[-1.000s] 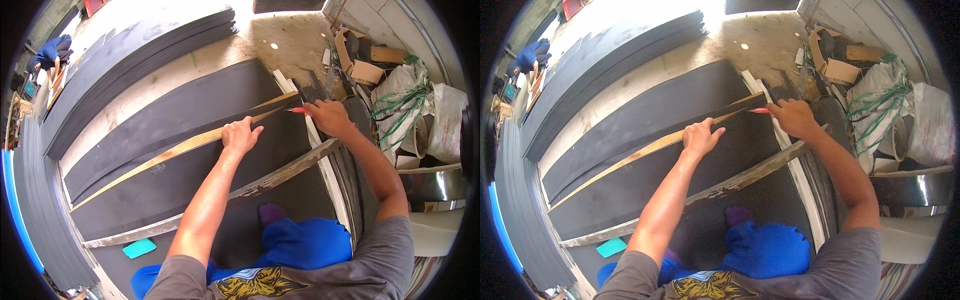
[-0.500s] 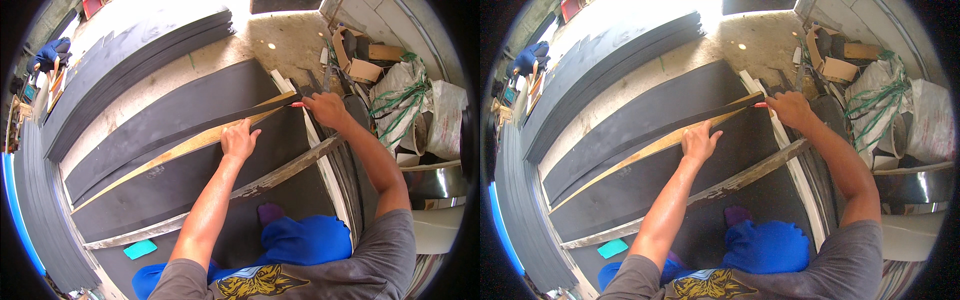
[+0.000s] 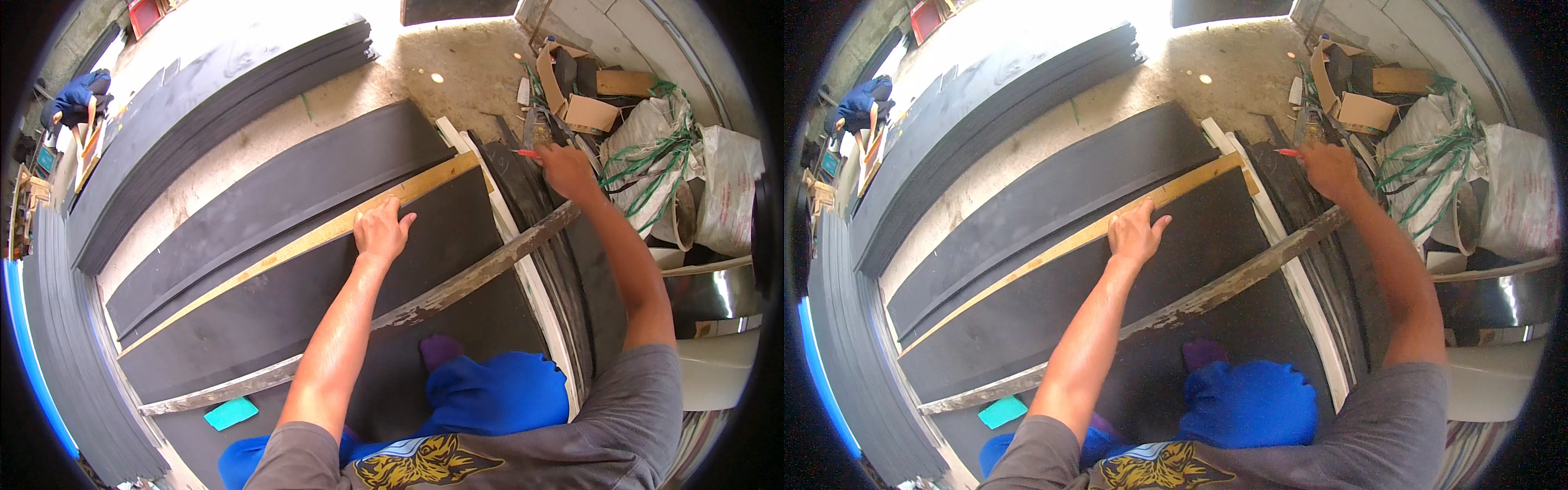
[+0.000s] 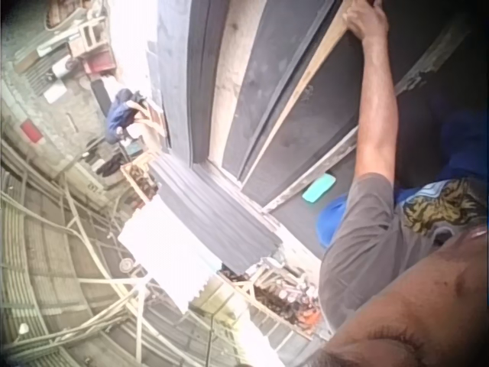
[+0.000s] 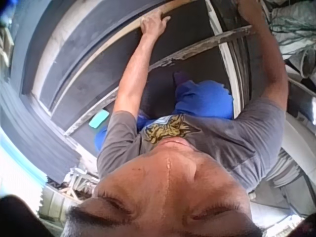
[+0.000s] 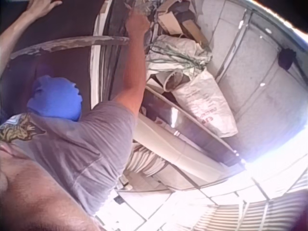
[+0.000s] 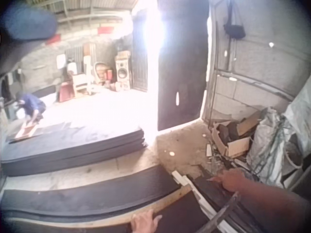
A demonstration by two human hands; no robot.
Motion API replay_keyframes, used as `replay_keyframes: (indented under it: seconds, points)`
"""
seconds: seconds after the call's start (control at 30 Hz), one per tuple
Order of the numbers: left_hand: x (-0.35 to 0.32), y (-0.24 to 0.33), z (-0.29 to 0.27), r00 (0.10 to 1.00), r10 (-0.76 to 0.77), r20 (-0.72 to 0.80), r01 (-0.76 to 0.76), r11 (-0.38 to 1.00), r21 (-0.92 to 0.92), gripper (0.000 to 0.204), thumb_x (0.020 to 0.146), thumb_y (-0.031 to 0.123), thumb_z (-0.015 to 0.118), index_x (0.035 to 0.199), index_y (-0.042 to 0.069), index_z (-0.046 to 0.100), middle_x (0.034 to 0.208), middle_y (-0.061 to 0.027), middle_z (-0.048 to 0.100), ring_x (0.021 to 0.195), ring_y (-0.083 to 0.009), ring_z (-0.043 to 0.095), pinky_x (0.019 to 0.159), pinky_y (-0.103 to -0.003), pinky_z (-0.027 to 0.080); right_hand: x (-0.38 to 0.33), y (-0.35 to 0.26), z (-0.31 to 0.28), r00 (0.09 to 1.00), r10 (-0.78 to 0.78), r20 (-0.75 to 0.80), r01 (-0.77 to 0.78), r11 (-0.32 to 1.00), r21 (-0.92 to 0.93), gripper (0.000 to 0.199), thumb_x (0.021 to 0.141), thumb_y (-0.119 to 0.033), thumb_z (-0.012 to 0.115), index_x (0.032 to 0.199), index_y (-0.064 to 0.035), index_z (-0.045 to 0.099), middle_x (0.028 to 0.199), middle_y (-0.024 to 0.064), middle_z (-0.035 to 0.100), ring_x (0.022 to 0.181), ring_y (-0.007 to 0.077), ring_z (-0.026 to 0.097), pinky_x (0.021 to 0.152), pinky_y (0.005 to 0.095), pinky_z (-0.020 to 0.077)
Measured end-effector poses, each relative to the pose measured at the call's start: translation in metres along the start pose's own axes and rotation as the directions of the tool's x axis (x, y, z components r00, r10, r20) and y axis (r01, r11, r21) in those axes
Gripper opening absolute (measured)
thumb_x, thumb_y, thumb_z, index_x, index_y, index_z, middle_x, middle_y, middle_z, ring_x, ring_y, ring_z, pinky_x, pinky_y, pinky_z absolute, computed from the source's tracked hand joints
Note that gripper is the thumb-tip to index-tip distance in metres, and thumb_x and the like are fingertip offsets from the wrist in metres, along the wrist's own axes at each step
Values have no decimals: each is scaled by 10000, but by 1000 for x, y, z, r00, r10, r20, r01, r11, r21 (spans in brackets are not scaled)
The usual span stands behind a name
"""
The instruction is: The person sits on the floor and uses a utility knife and a wooden straightedge to cut a large black sheet into smaller rectangular pieces. They repeatedly measure, align, and cut the material, stacking the finished pieces to the side.
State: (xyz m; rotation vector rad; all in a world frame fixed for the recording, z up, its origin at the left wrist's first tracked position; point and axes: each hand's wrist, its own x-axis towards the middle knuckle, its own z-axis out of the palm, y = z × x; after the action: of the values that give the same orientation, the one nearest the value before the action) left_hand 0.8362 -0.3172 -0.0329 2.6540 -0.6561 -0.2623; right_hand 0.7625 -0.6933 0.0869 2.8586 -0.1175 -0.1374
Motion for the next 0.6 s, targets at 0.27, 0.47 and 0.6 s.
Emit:
replay_keyframes:
  seconds: [0.27,0.47,0.6]
  points:
    - [-40,-94,40,991,77,106,-90,988,123,895,957,479,728,1657,118,302,1721,-173,265,1592,-357,250,1295,-496,245,8,-135,56,962,-259,-89,265,798,541,306,1011,-289,632,1219,-65,618,1163,161,676,1095,382,658,871,525,554]
    - [-125,-219,-25,958,20,285,-119,934,337,1010,941,540,719,1688,110,192,1767,-159,119,1630,-353,131,1322,-486,173,31,-262,66,796,-600,73,489,711,505,297,1006,-324,654,1133,-79,545,1066,133,710,1049,357,675,821,508,579]
    - [-174,-283,-84,890,-260,374,79,897,436,988,963,531,699,1706,193,142,1774,-126,102,1635,-346,104,1312,-512,204,33,-336,68,625,-778,62,715,602,356,350,1020,-382,648,1179,-82,565,1039,103,729,1041,328,696,814,478,575]
